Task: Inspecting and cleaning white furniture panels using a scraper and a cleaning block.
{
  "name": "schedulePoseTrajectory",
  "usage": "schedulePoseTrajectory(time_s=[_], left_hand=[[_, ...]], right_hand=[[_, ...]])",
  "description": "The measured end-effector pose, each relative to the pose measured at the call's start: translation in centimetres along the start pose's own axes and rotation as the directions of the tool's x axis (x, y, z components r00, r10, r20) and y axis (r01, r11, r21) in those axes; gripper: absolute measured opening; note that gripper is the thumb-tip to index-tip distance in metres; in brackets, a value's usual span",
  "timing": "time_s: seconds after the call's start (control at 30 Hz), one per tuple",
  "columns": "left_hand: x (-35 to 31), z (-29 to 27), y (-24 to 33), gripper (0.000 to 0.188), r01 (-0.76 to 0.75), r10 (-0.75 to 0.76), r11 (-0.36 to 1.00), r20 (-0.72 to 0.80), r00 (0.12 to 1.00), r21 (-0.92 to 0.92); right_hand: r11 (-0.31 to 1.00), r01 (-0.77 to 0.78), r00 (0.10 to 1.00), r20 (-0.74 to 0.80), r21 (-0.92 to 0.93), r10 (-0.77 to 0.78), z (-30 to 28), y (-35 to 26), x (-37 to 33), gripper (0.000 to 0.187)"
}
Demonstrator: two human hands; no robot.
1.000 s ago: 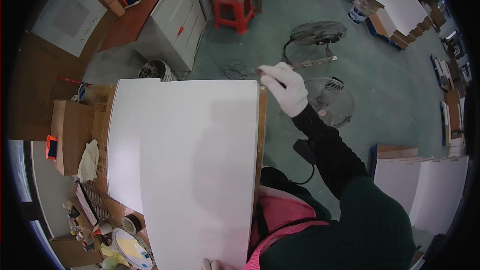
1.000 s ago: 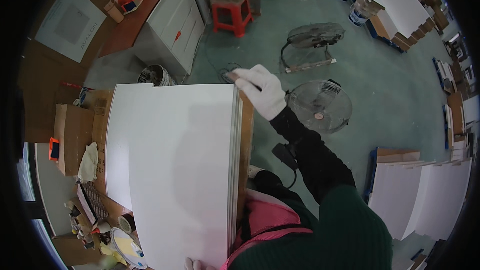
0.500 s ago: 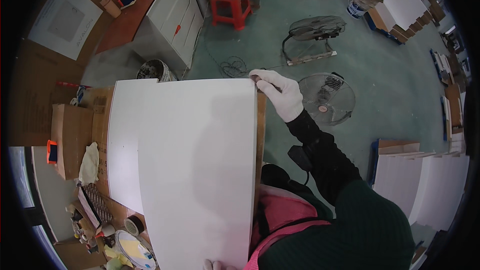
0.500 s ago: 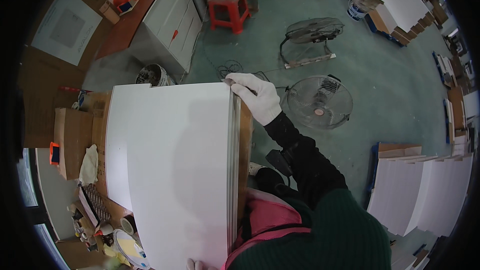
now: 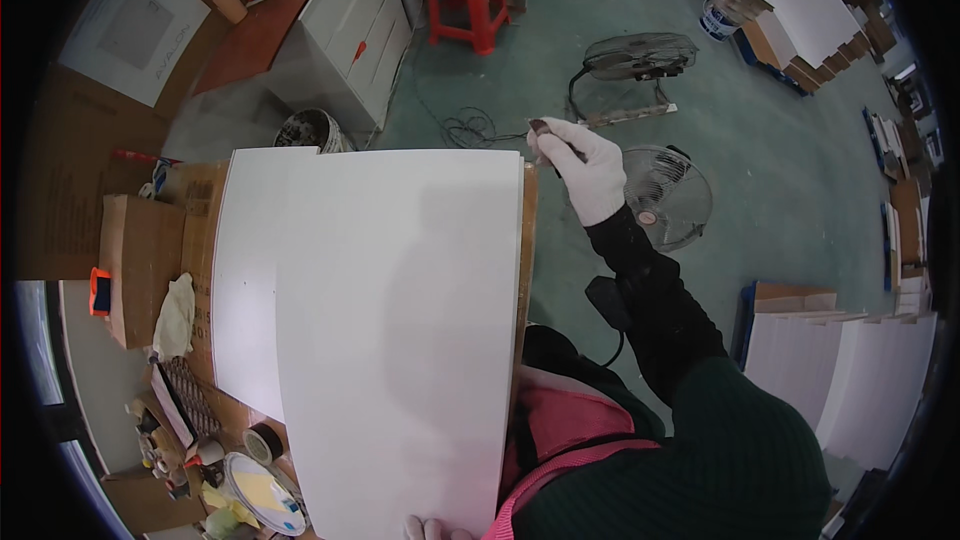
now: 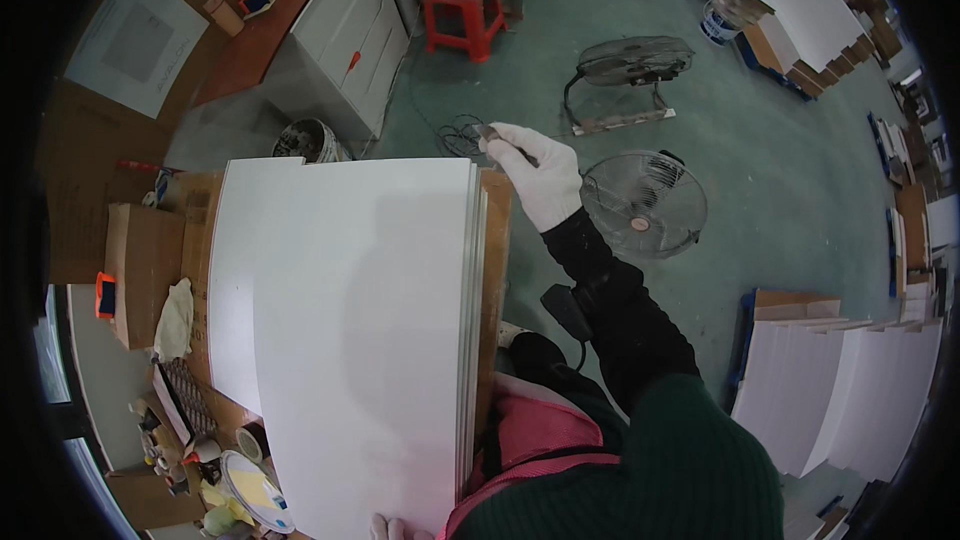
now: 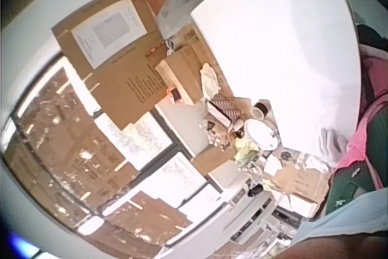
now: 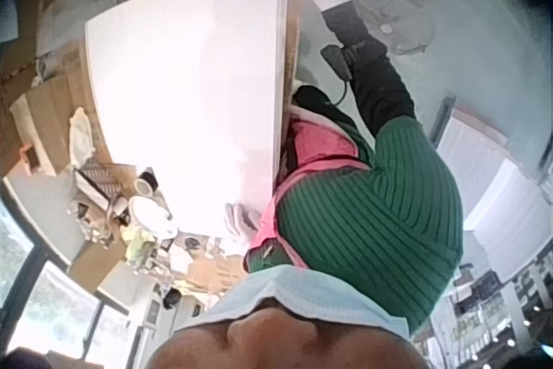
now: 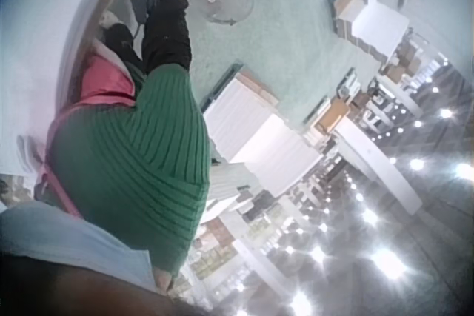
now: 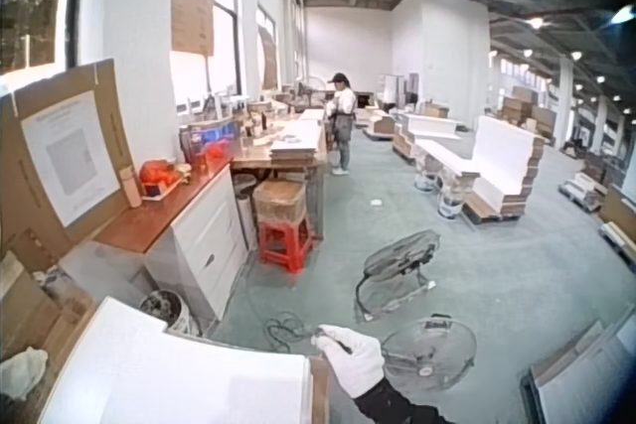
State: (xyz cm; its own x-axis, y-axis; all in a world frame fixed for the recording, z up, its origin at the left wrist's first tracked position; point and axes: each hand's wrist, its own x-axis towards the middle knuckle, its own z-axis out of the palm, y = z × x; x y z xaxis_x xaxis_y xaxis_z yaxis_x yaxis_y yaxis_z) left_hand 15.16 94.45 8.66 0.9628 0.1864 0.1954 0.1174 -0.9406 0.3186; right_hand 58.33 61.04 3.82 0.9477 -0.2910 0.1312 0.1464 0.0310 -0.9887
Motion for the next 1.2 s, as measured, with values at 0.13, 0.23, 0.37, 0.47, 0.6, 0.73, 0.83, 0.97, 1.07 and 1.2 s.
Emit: schedulePoseTrajectory(time_s=[0.13, 0.23, 0.37, 0.47, 0.6, 0.73, 0.83, 0.97, 1.07, 1.2], left_hand=[[0.0, 0.2, -0.2, 0.030, -0.035, 0.035, 0.999, -0.024, 0.999, 0.011], [0.2, 0.1, 0.1, 0.027, -0.016, 0.016, 1.000, -0.050, 0.999, -0.003], [0.3, 0.6, 0.3, 0.026, -0.031, 0.033, 0.999, -0.091, 0.995, 0.024], [0.4, 0.6, 0.2, 0.025, -0.039, 0.037, 0.999, -0.112, 0.993, -0.008], [0.5, 0.4, 0.3, 0.027, -0.027, 0.027, 1.000, -0.087, 0.996, -0.002], [-0.1, 0.4, 0.2, 0.027, -0.019, 0.018, 1.000, -0.086, 0.996, -0.008], [0.5, 0.0, 0.8, 0.027, -0.023, 0.026, 0.998, -0.043, 0.999, 0.055], [0.6, 0.1, 0.5, 0.027, -0.017, 0.018, 1.000, -0.033, 0.999, 0.023], [0.5, 0.2, 0.1, 0.027, -0.074, 0.076, 0.997, -0.080, 0.994, 0.022], [1.4, -0.7, 1.3, 0.029, -0.045, 0.046, 0.999, -0.058, 0.997, 0.023]], right_hand=[[0.982, 0.071, 0.987, 0.155, -0.174, -0.044, -0.1, -1.2, -1.2, 0.028], [0.973, 0.084, 0.976, 0.215, -0.216, -0.036, 0.0, -2.3, -0.7, 0.028], [0.955, 0.076, 0.941, 0.337, -0.286, 0.026, -0.8, -2.4, 0.8, 0.028], [0.934, -0.076, 0.938, 0.292, -0.349, 0.185, -0.8, -2.3, 2.1, 0.028], [0.936, -0.076, 0.969, 0.198, -0.343, 0.151, -1.0, -2.0, 1.8, 0.029], [0.816, 0.215, 0.970, 0.215, -0.536, -0.113, -0.3, -5.3, -1.3, 0.023], [0.619, 0.422, 0.896, 0.406, -0.662, -0.177, 0.3, -6.3, -3.5, 0.022], [0.500, 0.485, 0.869, 0.458, -0.717, -0.186, -0.1, -5.7, -3.5, 0.020], [0.443, 0.458, 0.889, 0.390, -0.771, -0.239, -0.6, -5.6, -1.6, 0.017], [0.406, 0.434, 0.898, 0.350, -0.804, -0.267, 0.0, -6.2, -2.3, 0.018]])
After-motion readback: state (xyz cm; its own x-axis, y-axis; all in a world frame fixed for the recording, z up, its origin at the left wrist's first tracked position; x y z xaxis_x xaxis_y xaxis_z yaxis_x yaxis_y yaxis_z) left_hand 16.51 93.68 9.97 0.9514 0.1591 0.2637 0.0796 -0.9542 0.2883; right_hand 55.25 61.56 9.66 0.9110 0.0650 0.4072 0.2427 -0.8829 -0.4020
